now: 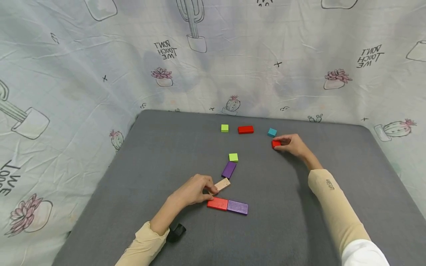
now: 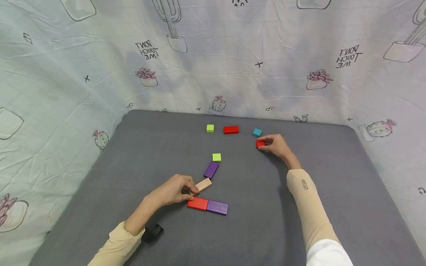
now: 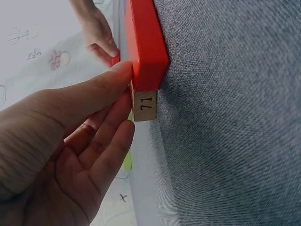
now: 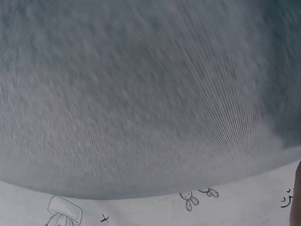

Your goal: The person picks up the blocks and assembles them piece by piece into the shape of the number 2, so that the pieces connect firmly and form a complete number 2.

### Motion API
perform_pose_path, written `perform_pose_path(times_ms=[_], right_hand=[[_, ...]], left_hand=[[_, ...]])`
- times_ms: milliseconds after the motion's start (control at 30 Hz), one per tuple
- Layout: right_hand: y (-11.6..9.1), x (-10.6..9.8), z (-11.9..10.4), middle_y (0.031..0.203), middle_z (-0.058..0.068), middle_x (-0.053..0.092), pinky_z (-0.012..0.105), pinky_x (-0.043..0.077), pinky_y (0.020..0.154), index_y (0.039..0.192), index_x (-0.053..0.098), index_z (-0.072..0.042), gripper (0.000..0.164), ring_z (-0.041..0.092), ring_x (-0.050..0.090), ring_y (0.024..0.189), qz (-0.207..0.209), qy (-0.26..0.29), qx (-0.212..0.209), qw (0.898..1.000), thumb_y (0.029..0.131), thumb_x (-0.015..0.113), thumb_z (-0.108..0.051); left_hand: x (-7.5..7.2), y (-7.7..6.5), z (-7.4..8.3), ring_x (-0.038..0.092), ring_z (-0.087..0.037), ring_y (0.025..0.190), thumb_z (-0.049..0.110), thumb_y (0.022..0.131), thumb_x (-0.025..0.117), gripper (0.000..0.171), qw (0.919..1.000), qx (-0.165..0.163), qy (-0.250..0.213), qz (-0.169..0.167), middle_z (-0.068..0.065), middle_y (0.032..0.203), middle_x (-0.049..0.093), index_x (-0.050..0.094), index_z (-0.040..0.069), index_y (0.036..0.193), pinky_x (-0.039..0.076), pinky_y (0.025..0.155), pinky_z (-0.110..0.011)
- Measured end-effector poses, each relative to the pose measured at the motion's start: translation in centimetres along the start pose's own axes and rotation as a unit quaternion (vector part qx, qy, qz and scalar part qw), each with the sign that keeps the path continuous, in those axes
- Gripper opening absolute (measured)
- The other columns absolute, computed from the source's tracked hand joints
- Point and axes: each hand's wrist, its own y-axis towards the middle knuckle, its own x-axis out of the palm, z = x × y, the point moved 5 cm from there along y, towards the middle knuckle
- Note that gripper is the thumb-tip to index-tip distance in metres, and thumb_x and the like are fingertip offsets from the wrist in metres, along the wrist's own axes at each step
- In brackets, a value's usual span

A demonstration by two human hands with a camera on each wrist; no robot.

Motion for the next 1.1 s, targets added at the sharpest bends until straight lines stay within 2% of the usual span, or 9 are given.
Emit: perform_pose_path(times_ms=[100,300,433,567,900,1100], right_hand=[[0.3,-0.3,-0.5,0.115,0.029,0.062,0.016,0.049,0.069,0.117,0.064,0.008,0.039,0.025,0.064,0.095,0.004,-0.013,0.01,1.0,0.084,0.075,-0.009],[1.0,-0.5,-1.7,0.114,0.025,0.064,0.017,0.047,0.071,0.117,0.064,0.006,0.041,0.011,0.062,0.087,0.014,-0.031,0.019,0.999,0.084,0.075,-0.016],[1.6,-0.2,-2.7,0.113,0.023,0.064,0.017,0.047,0.073,0.118,0.063,0.005,0.042,0.008,0.061,0.087,0.015,-0.02,0.018,1.0,0.084,0.075,-0.017],[2.2,0.4,-3.7,0.11,0.02,0.066,0.017,0.049,0.071,0.118,0.064,0.005,0.041,0.004,0.06,0.084,0.019,0.007,-0.003,1.0,0.084,0.075,-0.015],[3.5,2.7,-6.7,0.112,0.02,0.065,0.017,0.046,0.076,0.114,0.067,0.003,0.036,0.009,0.059,0.087,0.025,0.015,-0.063,0.998,0.082,0.076,-0.011],[3.7,4.1,-8.5,0.112,0.019,0.066,0.02,0.048,0.079,0.113,0.067,0.003,0.036,0.012,0.061,0.089,0.024,0.047,-0.083,0.995,0.081,0.077,-0.009]], left_hand=[[0.0,0.0,0.0,0.065,-0.009,0.082,0.002,0.076,0.08,0.019,1.0,0.0,0.001,0.0,0.001,0.086,0.065,0.076,0.006,0.094,0.053,0.073,-0.026],[0.2,0.0,-0.2,0.065,-0.008,0.082,0.003,0.076,0.08,0.019,1.0,0.003,0.007,0.006,0.002,0.086,0.065,0.076,0.006,0.094,0.053,0.073,-0.026],[0.4,0.0,-0.3,0.065,-0.008,0.082,0.003,0.076,0.08,0.019,0.9999,0.005,0.01,0.009,0.001,0.086,0.065,0.077,0.006,0.094,0.053,0.073,-0.025],[0.5,-0.1,-0.4,0.065,-0.008,0.082,0.002,0.076,0.08,0.019,0.9999,0.009,0.007,0.009,0.0,0.087,0.065,0.076,0.005,0.095,0.053,0.073,-0.025],[0.5,-0.1,-0.6,0.065,-0.008,0.082,0.002,0.076,0.08,0.019,0.9999,0.006,0.007,0.011,0.001,0.087,0.066,0.076,0.006,0.094,0.053,0.073,-0.026],[0.6,0.0,-0.6,0.065,-0.008,0.082,0.003,0.076,0.08,0.019,0.9999,0.009,0.007,0.008,0.001,0.087,0.065,0.076,0.006,0.094,0.053,0.073,-0.025]])
